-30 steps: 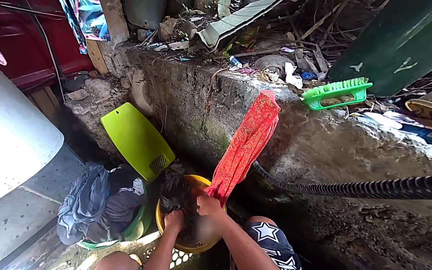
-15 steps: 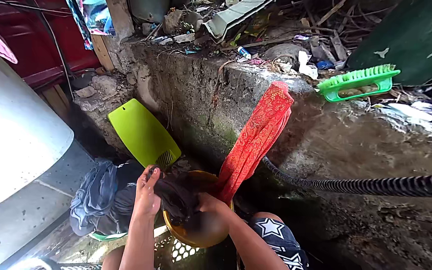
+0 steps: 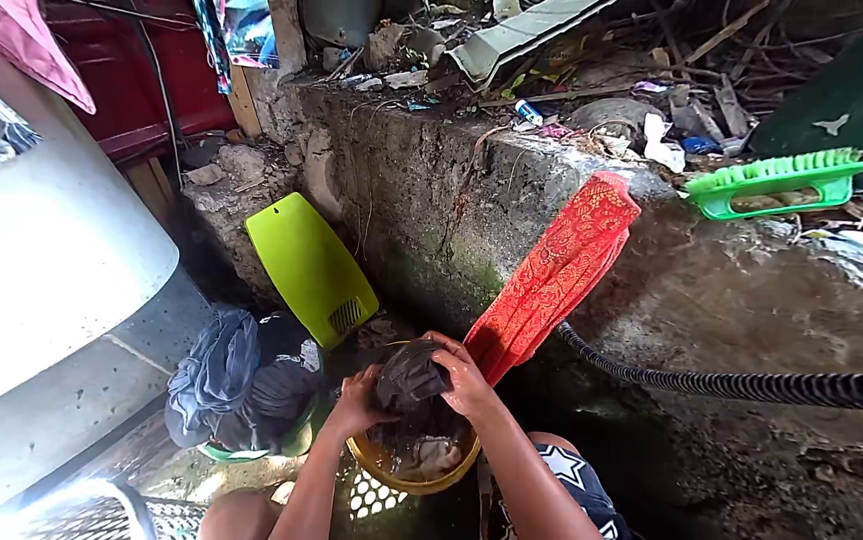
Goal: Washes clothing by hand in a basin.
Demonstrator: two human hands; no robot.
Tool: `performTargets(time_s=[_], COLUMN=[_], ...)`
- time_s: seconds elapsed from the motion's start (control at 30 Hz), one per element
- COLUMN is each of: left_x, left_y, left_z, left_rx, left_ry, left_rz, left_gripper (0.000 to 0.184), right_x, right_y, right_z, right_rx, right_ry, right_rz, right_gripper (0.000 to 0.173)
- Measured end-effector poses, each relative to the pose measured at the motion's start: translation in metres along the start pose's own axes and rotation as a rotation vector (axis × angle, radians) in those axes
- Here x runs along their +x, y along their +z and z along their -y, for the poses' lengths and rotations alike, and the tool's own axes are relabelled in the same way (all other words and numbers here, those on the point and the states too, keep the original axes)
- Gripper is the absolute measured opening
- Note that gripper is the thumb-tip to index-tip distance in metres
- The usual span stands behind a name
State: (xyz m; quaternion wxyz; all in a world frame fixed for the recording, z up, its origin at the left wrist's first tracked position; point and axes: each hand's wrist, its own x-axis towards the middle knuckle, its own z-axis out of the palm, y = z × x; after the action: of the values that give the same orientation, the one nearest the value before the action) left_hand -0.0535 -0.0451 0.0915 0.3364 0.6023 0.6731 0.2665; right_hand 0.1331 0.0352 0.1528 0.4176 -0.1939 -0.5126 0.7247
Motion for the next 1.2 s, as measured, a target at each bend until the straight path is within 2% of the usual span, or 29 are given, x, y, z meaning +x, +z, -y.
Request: performTargets(time_s=[0.03,0.07,0.1,0.17,0.23,0.3,0.37,0.43,0.5,0.57,0.63,0.73,0.8,0.83,0.87,0.9,0.93,0.97,1.0,1.03,1.1,1.13,1.2], left_x=[0.003,0.004,0.002,-0.003,-0.006,-0.005,-0.004,-0.005,-0.010,-0.013,-0.012,-0.008,-0.003,0.000,0.002,0.004,0.009,0.012,0.013,0.012,0.014,0.016,0.017], left_y=[0.003,0.003,0.000,-0.005,-0.010,-0.010,-0.010,-0.011,-0.012,-0.012,-0.007,0.002,0.008,0.010,0.010,0.009,0.009,0.008,0.007,0.008,0.009,0.010,0.007], left_z=[0.005,0.005,0.000,-0.015,-0.022,-0.025,-0.031,-0.040,-0.053,-0.064,-0.064,-0.050,-0.032,-0.024,-0.016,-0.007,0.001,0.003,0.000,-0.003,0.001,0.002,0.001], left_rx=[-0.122,-0.259,-0.408,-0.679,-0.840,-0.899,-0.955,-1.047,-1.203,-1.411,-1.598,-1.714,-1.596,-1.431,-1.174,-0.846,-0.473,-0.105,0.148,0.272,0.224,0.177,0.088], left_ry=[0.056,0.041,-0.011,-0.139,-0.221,-0.247,-0.264,-0.240,-0.139,0.007,0.136,0.212,0.106,-0.026,-0.187,-0.344,-0.456,-0.530,-0.539,-0.462,-0.141,-0.036,-0.050], left_rz=[-0.051,-0.080,-0.106,-0.203,-0.335,-0.436,-0.505,-0.543,-0.555,-0.579,-0.587,-0.592,-0.560,-0.544,-0.493,-0.396,-0.289,-0.182,-0.098,-0.096,-0.174,-0.128,-0.003], left_gripper=[0.076,0.059,0.047,0.034,0.024,0.018,0.014,0.017,0.023,0.030,0.037,0.046,0.041,0.034,0.024,0.014,0.016,0.031,0.047,0.061,0.082,0.087,0.078], right_x=[0.001,0.003,0.007,0.017,0.024,0.020,0.015,0.009,0.002,0.001,0.003,0.005,0.001,-0.001,-0.003,-0.002,-0.002,-0.002,-0.002,-0.001,0.000,0.000,0.001], right_y=[0.002,0.001,-0.002,-0.017,-0.027,-0.029,-0.033,-0.034,-0.027,-0.024,-0.027,-0.033,-0.027,-0.023,-0.020,-0.020,-0.022,-0.024,-0.026,-0.026,-0.020,-0.018,-0.018], right_z=[0.003,0.005,0.005,0.000,-0.011,-0.018,-0.025,-0.039,-0.045,-0.043,-0.033,-0.015,-0.002,0.000,0.000,-0.005,-0.010,-0.016,-0.020,-0.023,-0.024,-0.022,-0.020], right_rx=[0.026,-0.028,-0.174,-0.697,-1.156,-1.329,-1.391,-1.417,-1.480,-1.508,-1.463,-1.174,-0.863,-0.685,-0.531,-0.435,-0.359,-0.295,-0.233,-0.185,-0.162,-0.172,-0.174], right_ry=[-0.005,-0.017,-0.039,-0.033,0.079,0.278,0.545,0.783,0.936,0.949,0.833,0.622,0.414,0.305,0.193,0.081,-0.001,-0.060,-0.102,-0.128,-0.156,-0.177,-0.244], right_rz=[-0.052,-0.133,-0.220,-0.287,-0.259,-0.120,0.155,0.415,0.517,0.462,0.350,0.069,-0.193,-0.283,-0.325,-0.326,-0.284,-0.218,-0.141,-0.064,0.053,0.082,0.080], right_gripper=[0.031,0.029,0.027,0.035,0.046,0.051,0.042,0.050,0.061,0.065,0.057,0.049,0.030,0.020,0.011,0.014,0.020,0.022,0.024,0.026,0.029,0.029,0.027])
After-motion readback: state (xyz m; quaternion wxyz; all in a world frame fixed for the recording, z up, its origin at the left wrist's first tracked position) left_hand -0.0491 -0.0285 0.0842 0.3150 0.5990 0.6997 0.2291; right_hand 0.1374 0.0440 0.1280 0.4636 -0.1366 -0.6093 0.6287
